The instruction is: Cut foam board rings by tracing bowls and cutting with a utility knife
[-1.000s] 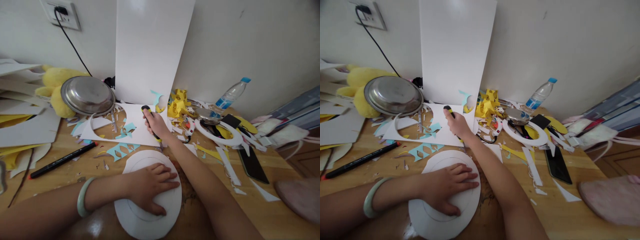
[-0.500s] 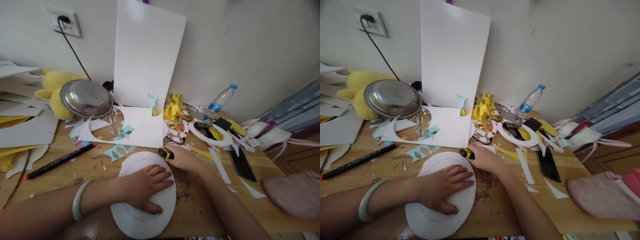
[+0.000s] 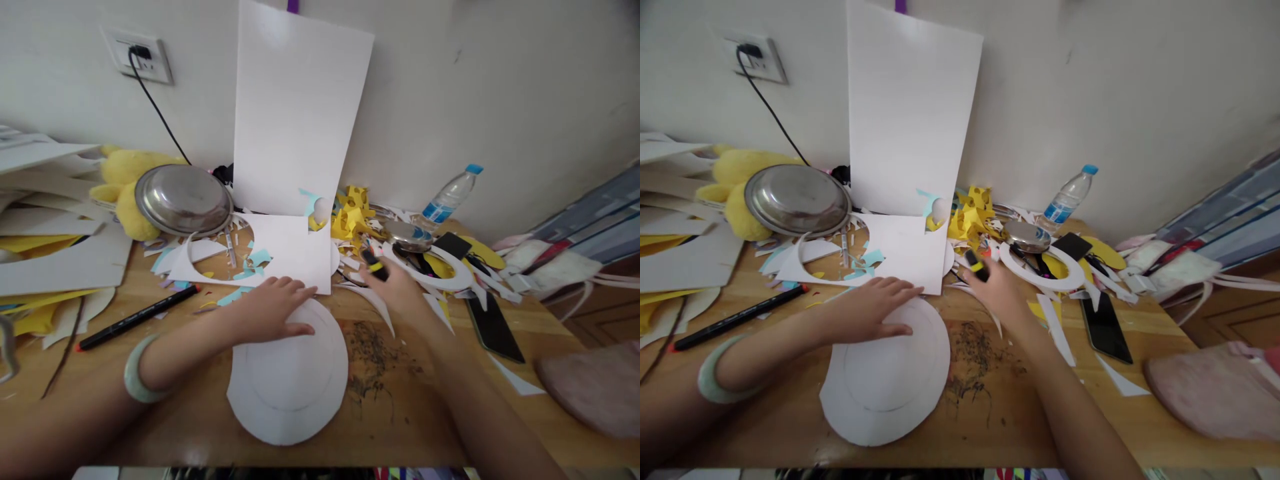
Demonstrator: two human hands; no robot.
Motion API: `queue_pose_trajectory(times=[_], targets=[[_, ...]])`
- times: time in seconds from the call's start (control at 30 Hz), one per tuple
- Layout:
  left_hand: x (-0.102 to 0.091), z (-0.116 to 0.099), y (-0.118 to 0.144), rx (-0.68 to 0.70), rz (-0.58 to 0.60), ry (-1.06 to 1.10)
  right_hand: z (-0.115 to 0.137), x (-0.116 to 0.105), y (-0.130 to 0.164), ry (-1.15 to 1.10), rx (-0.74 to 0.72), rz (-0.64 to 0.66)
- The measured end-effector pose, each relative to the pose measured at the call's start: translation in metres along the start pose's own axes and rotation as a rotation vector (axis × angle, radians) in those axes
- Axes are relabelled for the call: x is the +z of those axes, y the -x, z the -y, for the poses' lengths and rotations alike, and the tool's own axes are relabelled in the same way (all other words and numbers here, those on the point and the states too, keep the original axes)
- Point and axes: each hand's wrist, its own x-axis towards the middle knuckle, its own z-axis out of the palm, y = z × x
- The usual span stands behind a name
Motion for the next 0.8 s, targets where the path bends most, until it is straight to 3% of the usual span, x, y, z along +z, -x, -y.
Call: queue_pose_trajectory(times=[0.13, 0.23, 0.4, 0.63, 0.7, 0.8], targets=[[0.011, 0.010, 0.011, 0.035, -0.009, -0.056, 0.021, -0.024, 0.001, -0.753, 0.128, 0.045], [0.030, 0.006, 0.015, 0.147, -0.025, -0.065, 0.043, -0.021, 0.006, -1.046, 0.150, 0.137], [0.041, -0.006, 0.015, 0.050, -0.030, -0.070, 0.066, 0.005, 0.005, -1.089, 0.062, 0.140], [0.045, -0.031, 0.019, -0.173, -0.123, -0.074, 0.062, 0.042, 0.000, -1.139, 0.190, 0.224], [0.046, -0.033, 0.020, -0.172, -0.149, -0.052, 0.055, 0.050, -0.004, -1.154, 0.236, 0.256], [0.045, -0.031, 0.019, -0.025, -0.138, -0.011, 0.049, 0.056, -0.008, -1.184, 0.277, 0.289]])
